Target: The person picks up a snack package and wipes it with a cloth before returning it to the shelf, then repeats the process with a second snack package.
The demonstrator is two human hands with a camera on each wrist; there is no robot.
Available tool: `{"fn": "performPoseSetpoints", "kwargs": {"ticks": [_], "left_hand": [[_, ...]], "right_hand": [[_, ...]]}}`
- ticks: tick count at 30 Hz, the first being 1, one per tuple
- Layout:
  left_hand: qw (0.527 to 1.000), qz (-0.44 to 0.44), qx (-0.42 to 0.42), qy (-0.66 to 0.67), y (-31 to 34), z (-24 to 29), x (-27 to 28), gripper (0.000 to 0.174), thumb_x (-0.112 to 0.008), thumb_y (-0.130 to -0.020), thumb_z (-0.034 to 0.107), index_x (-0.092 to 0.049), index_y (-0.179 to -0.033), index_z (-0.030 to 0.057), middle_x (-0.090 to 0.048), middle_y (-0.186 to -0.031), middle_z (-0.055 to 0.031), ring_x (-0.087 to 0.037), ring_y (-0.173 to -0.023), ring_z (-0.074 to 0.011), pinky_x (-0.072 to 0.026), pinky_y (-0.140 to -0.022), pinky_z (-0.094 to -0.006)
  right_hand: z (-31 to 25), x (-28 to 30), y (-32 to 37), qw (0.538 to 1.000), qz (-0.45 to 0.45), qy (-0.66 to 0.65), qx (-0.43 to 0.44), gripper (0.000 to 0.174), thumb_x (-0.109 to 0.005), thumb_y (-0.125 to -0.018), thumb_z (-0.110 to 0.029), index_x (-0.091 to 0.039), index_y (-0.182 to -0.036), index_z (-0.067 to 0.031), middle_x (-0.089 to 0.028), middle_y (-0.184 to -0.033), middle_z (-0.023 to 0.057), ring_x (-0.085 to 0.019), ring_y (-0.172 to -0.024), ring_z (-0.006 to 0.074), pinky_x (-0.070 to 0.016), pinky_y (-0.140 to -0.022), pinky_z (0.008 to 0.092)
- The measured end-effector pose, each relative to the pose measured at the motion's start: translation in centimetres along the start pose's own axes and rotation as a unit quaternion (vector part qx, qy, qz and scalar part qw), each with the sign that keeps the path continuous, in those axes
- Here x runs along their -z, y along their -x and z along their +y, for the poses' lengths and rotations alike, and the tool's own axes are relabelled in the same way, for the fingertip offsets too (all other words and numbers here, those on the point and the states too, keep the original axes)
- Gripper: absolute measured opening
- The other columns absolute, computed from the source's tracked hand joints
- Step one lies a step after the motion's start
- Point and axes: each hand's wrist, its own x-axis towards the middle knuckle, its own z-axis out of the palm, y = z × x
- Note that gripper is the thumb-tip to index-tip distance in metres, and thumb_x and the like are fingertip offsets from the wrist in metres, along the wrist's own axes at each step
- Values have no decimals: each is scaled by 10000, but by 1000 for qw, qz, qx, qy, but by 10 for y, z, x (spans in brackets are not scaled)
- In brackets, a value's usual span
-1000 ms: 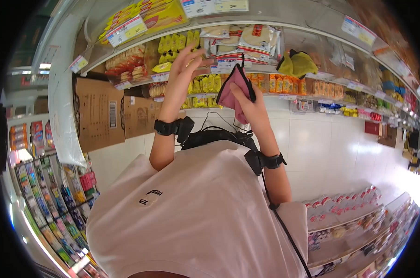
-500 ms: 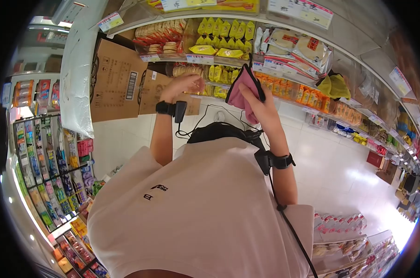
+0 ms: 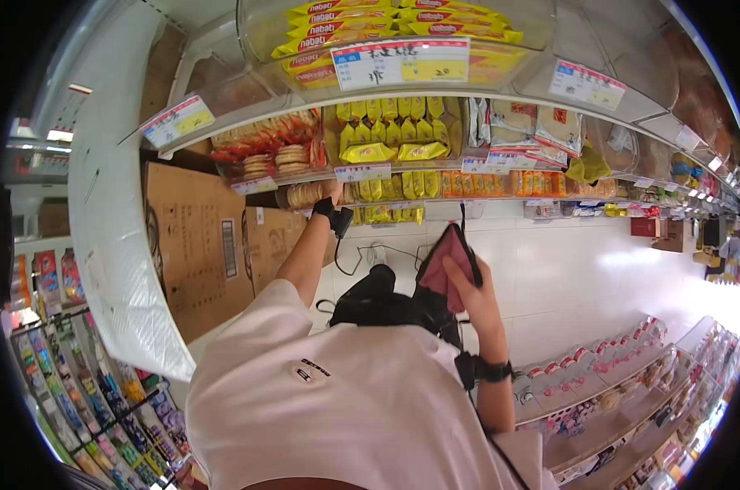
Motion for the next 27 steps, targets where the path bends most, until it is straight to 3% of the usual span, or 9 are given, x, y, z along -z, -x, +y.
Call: {"fn": "performPoseSetpoints", "kwargs": {"ticks": [7, 8, 11, 15, 20, 23, 24, 27], "left_hand": [[999, -46, -3, -9, -38, -18, -16, 135, -680, -917, 133, -590, -881, 39, -604, -833, -26, -585, -795, -163, -510, -777, -319], [999, -45, -7, -4, -44, -18, -16, 135, -681, -916, 133, -590, -881, 39, -604, -833, -26, -584, -794, -163, -509, -778, -318], [999, -38, -17, 23, -58, -15, -12, 138, -685, -914, 133, -589, -880, 39, -603, -830, -27, -580, -793, -163, -506, -781, -315], [996, -26, -27, 85, -58, -16, -5, 143, -689, -912, 133, -587, -879, 40, -601, -827, -27, -575, -790, -163, -502, -785, -312], [982, 5, -38, 184, -11, -27, 2, 148, -695, -909, 134, -585, -877, 40, -600, -823, -28, -568, -787, -164, -497, -790, -307], [974, 14, -44, 221, 6, -27, 7, 151, -699, -907, 134, -584, -876, 40, -599, -821, -28, -564, -786, -164, -494, -793, -304], [972, 16, -47, 229, 10, -28, 10, 152, -700, -907, 134, -584, -876, 40, -598, -820, -29, -563, -785, -164, -493, -794, -303], [967, 21, -56, 247, 19, -28, 17, 156, -704, -905, 134, -583, -875, 40, -597, -818, -29, -559, -783, -165, -490, -797, -300]], "right_hand": [[28, -29, 24, 987, 138, -48, -70, 242, -699, -950, -278, -623, -921, -50, -518, -691, -52, -444, -570, 36, -326, -485, 224], [30, -26, 25, 992, 93, -62, -66, 246, -698, -950, -276, -612, -914, -49, -511, -660, -52, -448, -544, 43, -327, -471, 225], [33, -33, 25, 991, 102, -62, -54, 247, -702, -948, -280, -617, -926, -49, -523, -656, -40, -454, -522, 46, -321, -451, 223], [28, -42, 27, 990, 99, -63, -75, 258, -708, -944, -278, -625, -955, -33, -563, -718, -33, -494, -616, 45, -375, -532, 223], [46, -35, 24, 988, 119, -42, -92, 307, -728, -927, -286, -640, -1035, -12, -593, -851, -20, -509, -767, 62, -423, -674, 229], [26, -32, 23, 995, 71, -49, -51, 303, -731, -924, -281, -647, -1038, -14, -591, -856, -19, -505, -762, 67, -423, -665, 231], [26, -36, 20, 993, 105, -53, -29, 264, -716, -935, -263, -649, -1000, -16, -581, -811, -31, -494, -731, 56, -411, -639, 232], [19, -30, 17, 996, 73, -52, -26, 244, -707, -942, -249, -649, -982, -15, -571, -790, -38, -481, -717, 48, -399, -625, 229]]}}
